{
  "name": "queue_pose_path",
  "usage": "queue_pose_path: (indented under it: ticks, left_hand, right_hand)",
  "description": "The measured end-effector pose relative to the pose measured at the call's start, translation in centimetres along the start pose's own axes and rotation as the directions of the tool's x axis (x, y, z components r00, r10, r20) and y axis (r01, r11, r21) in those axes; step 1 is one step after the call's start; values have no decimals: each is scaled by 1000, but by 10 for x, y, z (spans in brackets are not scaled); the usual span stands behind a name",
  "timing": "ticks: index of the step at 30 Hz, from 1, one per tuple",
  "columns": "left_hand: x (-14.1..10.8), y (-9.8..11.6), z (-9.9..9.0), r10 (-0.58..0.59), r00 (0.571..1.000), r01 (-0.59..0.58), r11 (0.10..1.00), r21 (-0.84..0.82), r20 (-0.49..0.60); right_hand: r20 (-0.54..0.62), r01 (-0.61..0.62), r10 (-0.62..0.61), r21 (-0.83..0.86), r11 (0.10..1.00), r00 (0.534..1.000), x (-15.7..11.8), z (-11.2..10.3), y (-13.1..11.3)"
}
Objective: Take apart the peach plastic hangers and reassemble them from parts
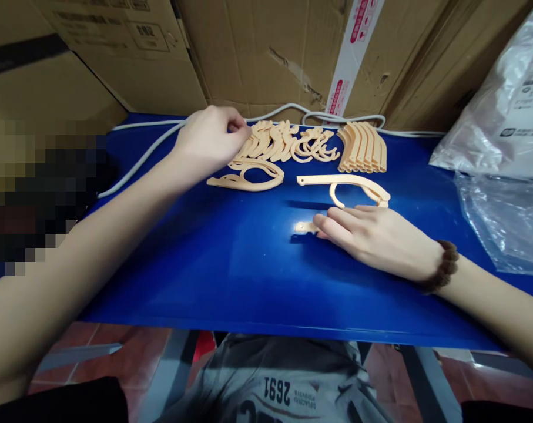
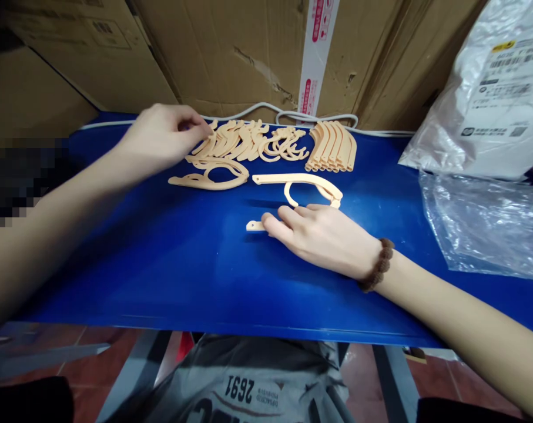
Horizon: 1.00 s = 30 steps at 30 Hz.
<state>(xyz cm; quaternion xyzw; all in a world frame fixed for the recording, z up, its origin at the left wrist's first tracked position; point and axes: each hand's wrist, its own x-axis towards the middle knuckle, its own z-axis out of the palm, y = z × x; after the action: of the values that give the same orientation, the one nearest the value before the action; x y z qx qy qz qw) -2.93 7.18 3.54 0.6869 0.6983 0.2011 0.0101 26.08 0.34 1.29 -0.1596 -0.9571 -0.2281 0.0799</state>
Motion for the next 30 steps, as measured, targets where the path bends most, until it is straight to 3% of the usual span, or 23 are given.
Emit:
queue_pose_path:
  ticks: [4, 7, 11, 14, 18, 22, 30]
  left_hand:
    - [14, -1, 6, -14, 991, 4, 997, 78, 131]
    - [20, -3, 1, -12, 992, 2, 996, 84, 129]
    - [29, -17, -3, -97, 992, 88, 990, 114, 76]
    - [39, -29, 5, -162, 977, 147, 982, 115, 135]
    - [44, -34, 15, -176, 950, 186, 982, -16, 256]
    - [42, -30, 14, -181, 934, 236, 960, -150, 309]
    - [42, -27, 14, -191, 934, 257, 945, -200, 302]
  right_hand:
    - [9, -24, 24, 33, 999, 1000, -2, -1, -1]
    - [5, -29, 28, 44, 999, 1000, -2, -2, -1]
    - [-17, -27, 28, 52, 998, 999, -2, -1, -1]
    - [-31, -25, 26, 53, 998, 999, -2, 0, -1]
    - [-35, -43, 45, 35, 998, 998, -3, 0, -2]
    - [-60, -43, 44, 18, 999, 997, -3, -1, -2]
    - [-51, -41, 42, 19, 999, 998, -4, 0, -2]
